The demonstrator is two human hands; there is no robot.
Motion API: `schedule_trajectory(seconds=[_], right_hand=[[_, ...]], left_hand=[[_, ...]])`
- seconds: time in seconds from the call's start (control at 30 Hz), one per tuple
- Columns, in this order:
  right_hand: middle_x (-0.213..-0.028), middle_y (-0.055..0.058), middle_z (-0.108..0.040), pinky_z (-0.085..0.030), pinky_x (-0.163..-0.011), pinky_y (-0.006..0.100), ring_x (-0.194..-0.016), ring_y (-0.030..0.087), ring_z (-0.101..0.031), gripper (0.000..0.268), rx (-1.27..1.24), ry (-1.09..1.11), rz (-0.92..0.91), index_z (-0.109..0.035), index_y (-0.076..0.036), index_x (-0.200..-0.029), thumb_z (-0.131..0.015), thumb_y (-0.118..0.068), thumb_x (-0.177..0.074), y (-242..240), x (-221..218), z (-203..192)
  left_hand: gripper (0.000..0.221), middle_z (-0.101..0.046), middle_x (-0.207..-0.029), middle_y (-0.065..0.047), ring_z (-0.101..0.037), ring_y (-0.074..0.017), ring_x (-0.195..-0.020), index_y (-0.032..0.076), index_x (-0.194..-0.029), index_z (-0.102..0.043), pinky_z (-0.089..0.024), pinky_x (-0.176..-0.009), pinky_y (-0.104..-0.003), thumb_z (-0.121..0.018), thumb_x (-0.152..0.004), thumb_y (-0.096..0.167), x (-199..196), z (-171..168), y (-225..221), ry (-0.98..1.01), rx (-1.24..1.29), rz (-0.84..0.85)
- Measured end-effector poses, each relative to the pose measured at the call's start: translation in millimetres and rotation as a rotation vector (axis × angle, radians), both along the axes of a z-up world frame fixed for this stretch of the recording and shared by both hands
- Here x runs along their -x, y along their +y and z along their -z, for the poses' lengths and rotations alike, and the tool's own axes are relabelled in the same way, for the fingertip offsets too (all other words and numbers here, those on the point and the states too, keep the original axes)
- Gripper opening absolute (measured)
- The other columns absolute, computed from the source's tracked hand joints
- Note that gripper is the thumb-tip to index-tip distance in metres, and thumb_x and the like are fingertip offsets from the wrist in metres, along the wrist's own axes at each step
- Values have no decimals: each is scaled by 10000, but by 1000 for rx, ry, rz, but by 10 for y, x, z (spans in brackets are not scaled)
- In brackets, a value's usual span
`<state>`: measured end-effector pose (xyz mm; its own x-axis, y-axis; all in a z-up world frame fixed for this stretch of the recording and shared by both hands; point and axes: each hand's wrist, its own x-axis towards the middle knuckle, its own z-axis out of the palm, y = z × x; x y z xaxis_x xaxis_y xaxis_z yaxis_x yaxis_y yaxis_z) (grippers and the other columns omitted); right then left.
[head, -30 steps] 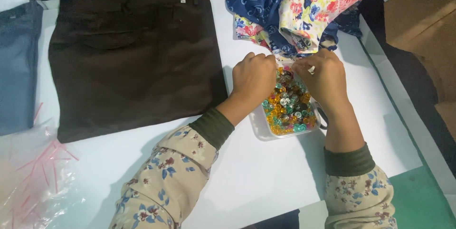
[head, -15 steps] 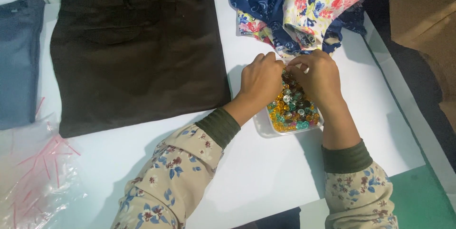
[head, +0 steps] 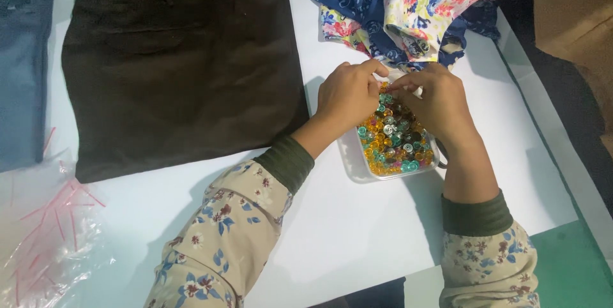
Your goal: Bagging small pink beads into individual plastic zip-lock bags
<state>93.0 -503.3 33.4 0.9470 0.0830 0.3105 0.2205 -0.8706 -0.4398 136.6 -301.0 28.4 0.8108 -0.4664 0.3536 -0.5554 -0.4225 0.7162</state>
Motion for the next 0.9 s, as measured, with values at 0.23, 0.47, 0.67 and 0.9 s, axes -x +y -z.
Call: schedule_trajectory(seconds=[0.23, 0.47, 0.67, 0.9], right_hand=[[-840, 133, -621, -502, -670, 424, -726, 308, -601, 213, 11, 30, -5, -829, -133, -1054, -826, -38, -864, -62, -58, 79], [-854, 117, -612, -517, -679, 422, -752, 320, -623, 273, 44, 16, -9, -826, -169, -1069, -814, -9, -848, -70, -74, 129], [-851, 137, -613, -498, -642, 431, -735, 326, -617, 248, 17, 40, -19, -807, -104, -1048, -829, -11, -819, -49, -39, 106], [-839, 150, -629, -482, -622, 408, -687, 278, -602, 178, -89, 107, 3, -804, -74, -1044, -836, -55, -869, -59, 10, -16]], left_hand=[[202, -622, -822, -110, -590, -279, -835, 113, -947, -790, -540, -580, -399, -630, -869, 16, -21, 93, -102, -290, -191, -64], [215, -527, -926, -72, -552, -280, -908, 98, -1007, -797, -536, -654, -421, -665, -857, 18, -24, 211, -130, -374, -245, -46], [145, -508, -919, -48, -501, -256, -895, 89, -929, -760, -419, -660, -411, -675, -829, 26, -107, 356, -185, -396, -243, -25], [166, -540, -798, -1, -496, -227, -834, 156, -811, -745, -370, -687, -391, -629, -852, 45, -113, 327, -192, -261, -182, 51]])
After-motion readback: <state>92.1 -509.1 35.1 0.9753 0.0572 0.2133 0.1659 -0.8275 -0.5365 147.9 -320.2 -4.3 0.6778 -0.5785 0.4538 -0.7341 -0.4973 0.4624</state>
